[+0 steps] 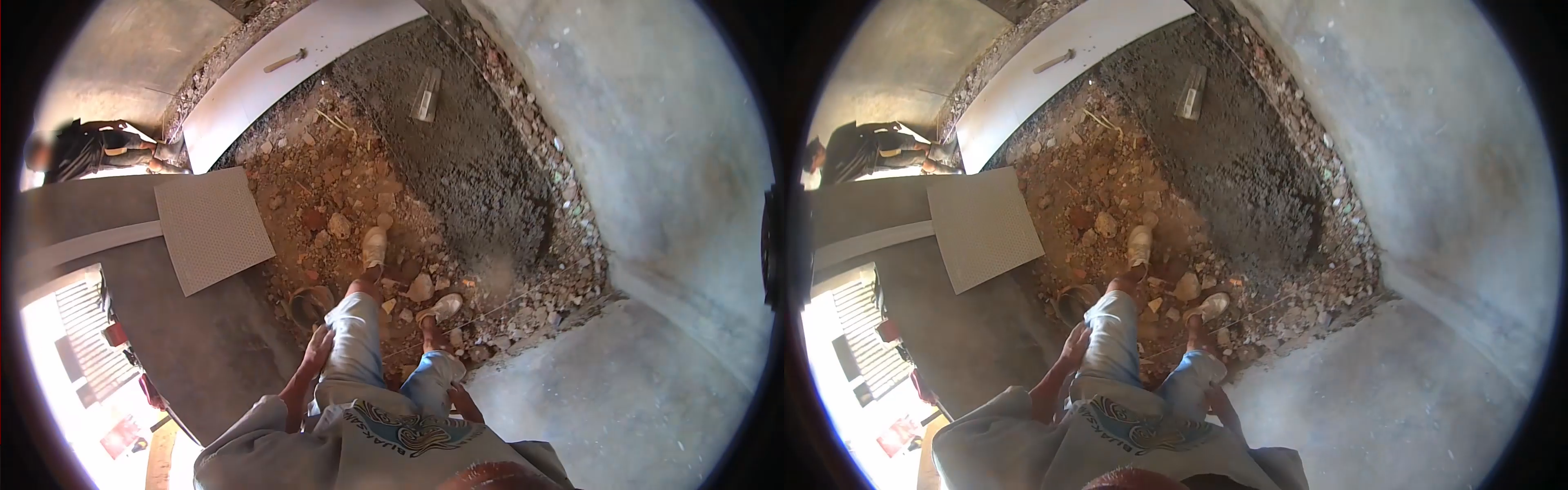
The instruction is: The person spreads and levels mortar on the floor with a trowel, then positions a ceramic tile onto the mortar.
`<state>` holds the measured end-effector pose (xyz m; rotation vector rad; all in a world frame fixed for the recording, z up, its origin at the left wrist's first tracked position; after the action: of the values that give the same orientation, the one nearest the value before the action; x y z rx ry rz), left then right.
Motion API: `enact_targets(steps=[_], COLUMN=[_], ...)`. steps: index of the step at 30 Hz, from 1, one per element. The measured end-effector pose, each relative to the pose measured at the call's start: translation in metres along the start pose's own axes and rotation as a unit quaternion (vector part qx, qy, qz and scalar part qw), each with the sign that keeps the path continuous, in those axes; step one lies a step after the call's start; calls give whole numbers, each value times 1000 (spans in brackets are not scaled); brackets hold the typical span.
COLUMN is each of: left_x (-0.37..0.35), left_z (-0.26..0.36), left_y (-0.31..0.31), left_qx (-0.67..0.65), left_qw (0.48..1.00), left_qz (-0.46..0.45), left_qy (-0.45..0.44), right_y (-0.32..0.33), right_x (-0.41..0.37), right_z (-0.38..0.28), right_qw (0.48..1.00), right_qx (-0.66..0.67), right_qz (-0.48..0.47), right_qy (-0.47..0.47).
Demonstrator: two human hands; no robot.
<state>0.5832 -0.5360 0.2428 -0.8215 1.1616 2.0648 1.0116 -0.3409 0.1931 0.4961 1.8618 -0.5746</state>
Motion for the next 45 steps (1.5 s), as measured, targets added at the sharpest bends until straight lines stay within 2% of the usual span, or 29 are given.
enact_targets(steps=[2, 3, 4, 5, 6, 8, 11, 12, 14, 15, 16, 17, 19, 24, 25, 26, 28, 29, 30, 32, 34, 35, 38, 41, 44, 45], left_x=[6, -7, 2, 11, 26, 18, 82, 98, 103, 147, 174, 200, 218, 258, 262, 264, 311, 245, 199, 184, 185, 204, 274, 394, 560, 648], left_z=[-49, -33, -68, -104, -126, -124, -57, -45, 52, 31, 47, 76, 156, 234, 222, 208, 195, 170, 141, 126, 136, 146, 180, 225, 237, 190], left_y=[27, 41, 38, 36, 30, 52, 95, 116, 190, 197, 222, 248, 311, 399, 406, 403, 400, 392, 374, 354, 353, 360, 396, 467, 555, 575], left_qx=[73, 24, -143, -292, -357, -300, -196, -241, -352, -449, -457, -463, -381, -228, -246, -253, -243, -211, -228, -275, -294, -298, -291, -221, -42, 95], left_qw=[993, 991, 966, 906, 858, 898, 952, 940, 897, 864, 871, 875, 923, 973, 967, 961, 970, 955, 936, 901, 884, 884, 892, 931, 985, 993], left_qz=[-92, -128, -202, -242, -322, -263, -184, -192, -151, -137, -100, -61, 27, 10, -15, -1, -5, -56, -93, -110, -110, -102, -76, -39, -39, -10], left_qy=[-12, -20, 75, 190, 182, 186, 146, 149, 219, 179, 152, 128, 51, -11, -69, -108, -10, 200, 252, 316, 347, 346, 338, 289, 161, 66], right_y=[-1, -1, -5, -11, -19, -36, -52, -57, -63, -67, -67, -63, -86, -144, -153, -160, -177, -188, -200, -228, -251, -268, -291, -325, -338, -340], right_x=[2, 6, 9, 15, 22, 25, 34, 38, 45, 52, 59, 72, 88, 155, 173, 190, 215, 210, 214, 242, 243, 239, 248, 265, 318, 343], right_z=[-28, -44, -61, -82, -96, -121, -185, -203, -235, -247, -259, -267, -317, -476, -512, -545, -596, -616, -637, -675, -727, -777, -847, -927, -970, -977], right_qw=[999, 999, 997, 996, 994, 988, 974, 969, 955, 947, 939, 930, 943, 970, 975, 978, 988, 995, 998, 996, 996, 990, 964, 988, 975, 971], right_qx=[-32, -51, -70, -86, -108, -148, -217, -240, -288, -310, -332, -351, -321, -236, -217, -198, -145, -83, -34, 44, -8, -90, -230, 74, 113, 75], right_qz=[8, 14, 17, 23, 26, 30, 39, 38, 31, 21, 13, 1, 7, -1, -8, -17, -36, -48, -50, -60, -86, -111, -42, -7, 109, 123], right_qy=[6, 9, 14, 18, 21, 21, 46, 53, 72, 83, 94, 108, 85, 60, 57, 60, 47, 1, -30, -57, -31, 12, 126, 132, 159, 189])
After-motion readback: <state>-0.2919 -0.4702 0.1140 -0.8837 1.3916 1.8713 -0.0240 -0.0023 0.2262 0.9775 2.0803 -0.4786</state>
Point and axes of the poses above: each hand's wrist, its own x-axis towards the middle knuckle, its own y-axis out of the back of the hand, z = x × y, the point moved 2 cm from there along x, towards the middle knuckle, and after that the axes turned 15 degrees about x, right-handed, at the moved point
